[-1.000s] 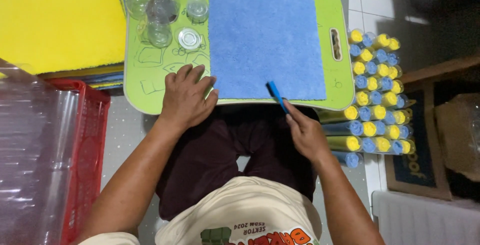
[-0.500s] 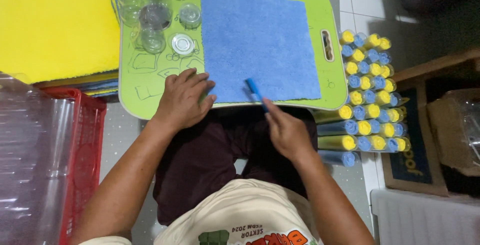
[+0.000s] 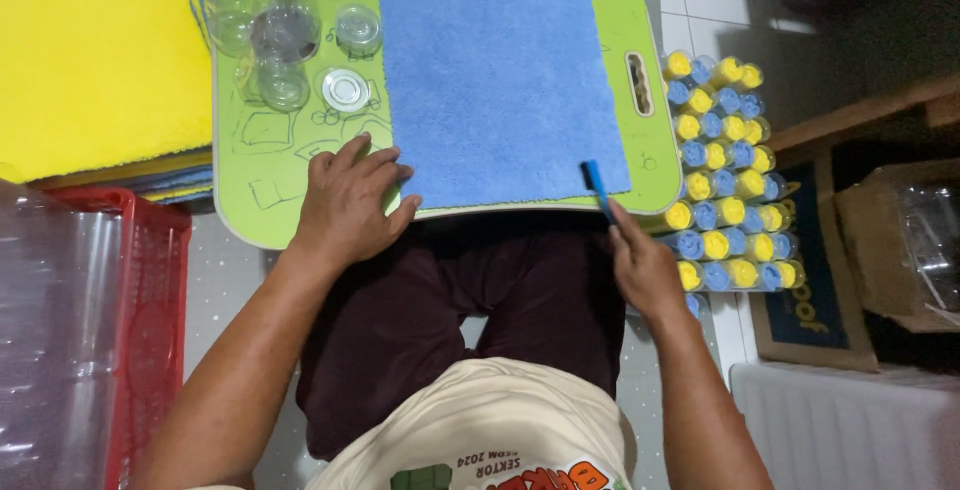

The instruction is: The person places a yellow sponge on a green tray, brushes it with a blue brush, and then rolls it into a cylinder. They insert the rolled sponge into a clear plastic tube and seal it with a yellow cap. The process is repeated with a blue sponge, which is also brushed, rolled, and placed into a tube with a blue cap.

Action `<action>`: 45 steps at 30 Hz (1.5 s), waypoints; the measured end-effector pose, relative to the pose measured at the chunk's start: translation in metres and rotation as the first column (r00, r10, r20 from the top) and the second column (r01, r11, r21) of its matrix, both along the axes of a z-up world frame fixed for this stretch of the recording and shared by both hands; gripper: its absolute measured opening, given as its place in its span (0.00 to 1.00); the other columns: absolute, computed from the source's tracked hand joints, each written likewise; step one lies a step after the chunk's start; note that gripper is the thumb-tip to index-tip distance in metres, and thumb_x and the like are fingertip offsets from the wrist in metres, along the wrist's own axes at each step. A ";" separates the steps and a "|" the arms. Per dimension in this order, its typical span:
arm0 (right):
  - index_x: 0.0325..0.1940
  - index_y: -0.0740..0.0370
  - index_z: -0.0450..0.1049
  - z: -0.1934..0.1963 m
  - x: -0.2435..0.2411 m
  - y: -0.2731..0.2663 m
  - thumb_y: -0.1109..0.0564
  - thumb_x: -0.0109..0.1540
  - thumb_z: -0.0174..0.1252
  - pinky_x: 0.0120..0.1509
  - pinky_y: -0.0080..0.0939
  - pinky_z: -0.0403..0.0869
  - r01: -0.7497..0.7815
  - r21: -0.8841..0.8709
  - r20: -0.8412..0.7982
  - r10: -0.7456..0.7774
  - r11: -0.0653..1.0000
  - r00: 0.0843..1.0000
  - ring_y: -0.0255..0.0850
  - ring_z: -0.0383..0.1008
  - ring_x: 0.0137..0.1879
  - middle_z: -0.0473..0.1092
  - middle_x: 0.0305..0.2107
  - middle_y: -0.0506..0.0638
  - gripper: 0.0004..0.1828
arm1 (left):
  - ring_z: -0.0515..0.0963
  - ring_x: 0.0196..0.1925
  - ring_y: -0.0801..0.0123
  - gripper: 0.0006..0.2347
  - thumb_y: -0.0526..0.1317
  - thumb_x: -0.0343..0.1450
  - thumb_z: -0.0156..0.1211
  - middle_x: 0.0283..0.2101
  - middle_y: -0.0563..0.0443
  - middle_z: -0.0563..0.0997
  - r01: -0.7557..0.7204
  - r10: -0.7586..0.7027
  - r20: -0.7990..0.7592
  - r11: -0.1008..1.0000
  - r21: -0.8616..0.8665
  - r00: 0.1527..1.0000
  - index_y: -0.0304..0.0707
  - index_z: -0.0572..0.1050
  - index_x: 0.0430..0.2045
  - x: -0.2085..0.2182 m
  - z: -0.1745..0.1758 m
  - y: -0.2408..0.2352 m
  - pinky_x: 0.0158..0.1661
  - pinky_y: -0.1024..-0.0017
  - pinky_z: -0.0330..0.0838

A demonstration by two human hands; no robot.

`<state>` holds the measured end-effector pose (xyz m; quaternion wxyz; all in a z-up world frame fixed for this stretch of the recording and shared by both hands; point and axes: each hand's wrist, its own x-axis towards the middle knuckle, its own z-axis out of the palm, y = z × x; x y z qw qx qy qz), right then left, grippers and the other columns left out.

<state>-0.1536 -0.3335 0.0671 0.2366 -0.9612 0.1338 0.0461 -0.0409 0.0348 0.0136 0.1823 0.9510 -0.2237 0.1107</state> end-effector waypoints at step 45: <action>0.73 0.39 0.65 0.003 0.074 0.091 0.49 0.70 0.44 0.59 0.65 0.75 -0.392 -0.100 0.131 0.403 0.914 0.906 0.60 0.78 0.54 0.78 0.48 0.58 0.25 | 0.74 0.66 0.55 0.11 0.56 0.68 0.62 0.48 0.59 0.85 0.004 0.000 0.161 1.000 -0.025 0.987 0.62 0.82 0.39 0.034 -0.020 -0.010 0.54 0.51 0.64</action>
